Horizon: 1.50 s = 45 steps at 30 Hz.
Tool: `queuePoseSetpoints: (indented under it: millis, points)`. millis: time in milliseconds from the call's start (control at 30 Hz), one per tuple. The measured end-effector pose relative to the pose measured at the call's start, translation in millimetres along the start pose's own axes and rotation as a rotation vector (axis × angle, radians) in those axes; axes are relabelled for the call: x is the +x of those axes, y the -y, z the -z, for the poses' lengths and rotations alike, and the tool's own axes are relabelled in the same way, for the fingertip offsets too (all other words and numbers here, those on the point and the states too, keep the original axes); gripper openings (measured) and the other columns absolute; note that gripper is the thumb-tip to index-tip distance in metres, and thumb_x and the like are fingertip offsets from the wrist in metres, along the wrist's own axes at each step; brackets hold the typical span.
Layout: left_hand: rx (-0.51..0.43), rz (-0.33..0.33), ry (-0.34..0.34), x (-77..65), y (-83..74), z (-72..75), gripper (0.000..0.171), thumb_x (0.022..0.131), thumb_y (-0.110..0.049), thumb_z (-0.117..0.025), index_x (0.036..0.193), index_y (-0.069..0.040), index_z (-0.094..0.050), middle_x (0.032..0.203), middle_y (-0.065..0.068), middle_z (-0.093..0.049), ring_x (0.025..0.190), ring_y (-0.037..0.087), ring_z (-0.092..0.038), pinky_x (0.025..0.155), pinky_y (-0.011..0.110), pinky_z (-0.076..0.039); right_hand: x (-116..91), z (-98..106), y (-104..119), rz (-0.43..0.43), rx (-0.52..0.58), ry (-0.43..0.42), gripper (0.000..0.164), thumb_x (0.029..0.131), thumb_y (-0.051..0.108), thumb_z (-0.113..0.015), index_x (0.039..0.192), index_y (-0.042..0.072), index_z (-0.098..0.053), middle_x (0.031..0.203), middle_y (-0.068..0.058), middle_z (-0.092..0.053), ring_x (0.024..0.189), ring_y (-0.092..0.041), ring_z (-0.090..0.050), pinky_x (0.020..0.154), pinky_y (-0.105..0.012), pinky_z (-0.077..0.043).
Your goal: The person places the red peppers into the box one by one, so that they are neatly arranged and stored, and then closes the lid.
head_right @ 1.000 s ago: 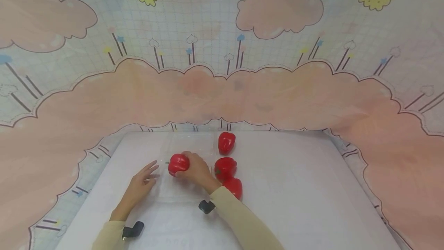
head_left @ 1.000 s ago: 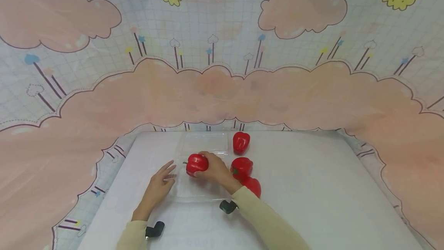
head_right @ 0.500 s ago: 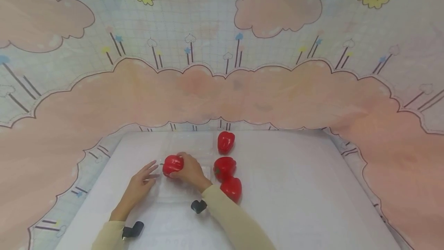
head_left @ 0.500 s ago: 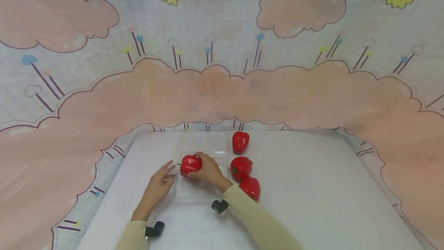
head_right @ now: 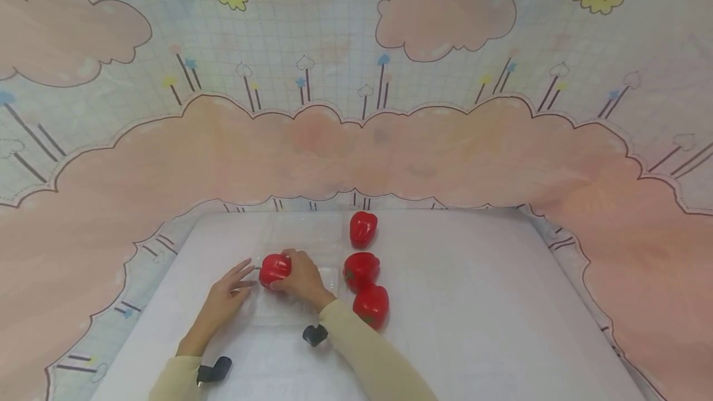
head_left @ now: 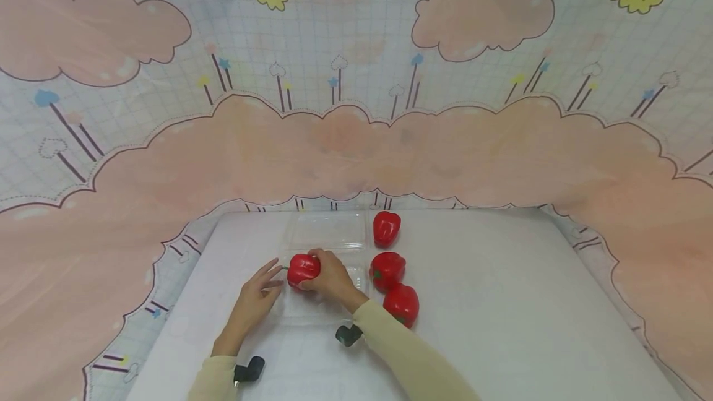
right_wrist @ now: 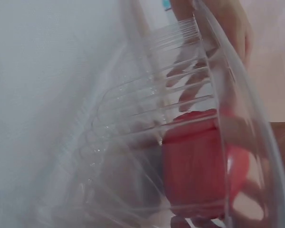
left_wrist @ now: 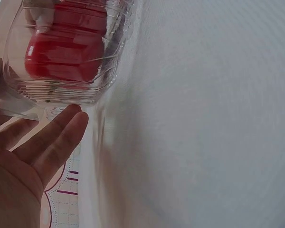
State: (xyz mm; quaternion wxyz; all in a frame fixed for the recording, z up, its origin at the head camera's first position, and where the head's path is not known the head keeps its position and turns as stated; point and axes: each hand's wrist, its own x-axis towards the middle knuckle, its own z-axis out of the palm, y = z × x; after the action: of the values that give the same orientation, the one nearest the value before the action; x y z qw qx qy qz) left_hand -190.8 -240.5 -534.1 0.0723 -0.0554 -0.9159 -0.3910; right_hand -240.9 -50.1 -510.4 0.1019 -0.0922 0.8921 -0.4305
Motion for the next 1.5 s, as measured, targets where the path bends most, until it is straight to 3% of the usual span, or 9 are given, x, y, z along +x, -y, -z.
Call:
queuePoseSetpoints:
  millis: [733,1133,1500]
  points:
    - [-0.014,0.007,-0.01,0.8,0.0,-1.5,0.051,0.09,-0.003,-0.059,0.14,-0.004,-0.052,0.153,0.013,-0.044,0.113,0.034,-0.067,0.091,0.044,-0.058,-7,4,1,-0.009,-0.048,-0.013,0.075,0.071,0.024,-0.087,0.137,0.021,-0.05,0.128,-0.005,-0.057,0.118,-0.023,-0.057,0.094,-0.043,-0.058]
    - [0.004,0.013,-0.018,0.0,0.8,-1.5,0.049,0.091,-0.004,-0.059,0.14,-0.004,-0.053,0.153,0.012,-0.044,0.113,0.033,-0.067,0.092,0.044,-0.058,-19,24,4,0.005,0.014,-0.052,0.069,0.077,0.027,-0.083,0.137,0.028,-0.05,0.137,-0.002,-0.055,0.119,-0.023,-0.057,0.09,-0.04,-0.06]
    - [0.013,0.017,-0.017,-0.1,0.2,-2.3,0.048,0.092,-0.005,-0.059,0.14,-0.005,-0.053,0.154,0.011,-0.043,0.113,0.032,-0.067,0.092,0.044,-0.058,-40,55,17,0.093,0.078,-0.074,0.062,0.082,0.025,-0.078,0.138,0.025,-0.05,0.137,-0.002,-0.056,0.123,-0.024,-0.055,0.092,-0.041,-0.059]
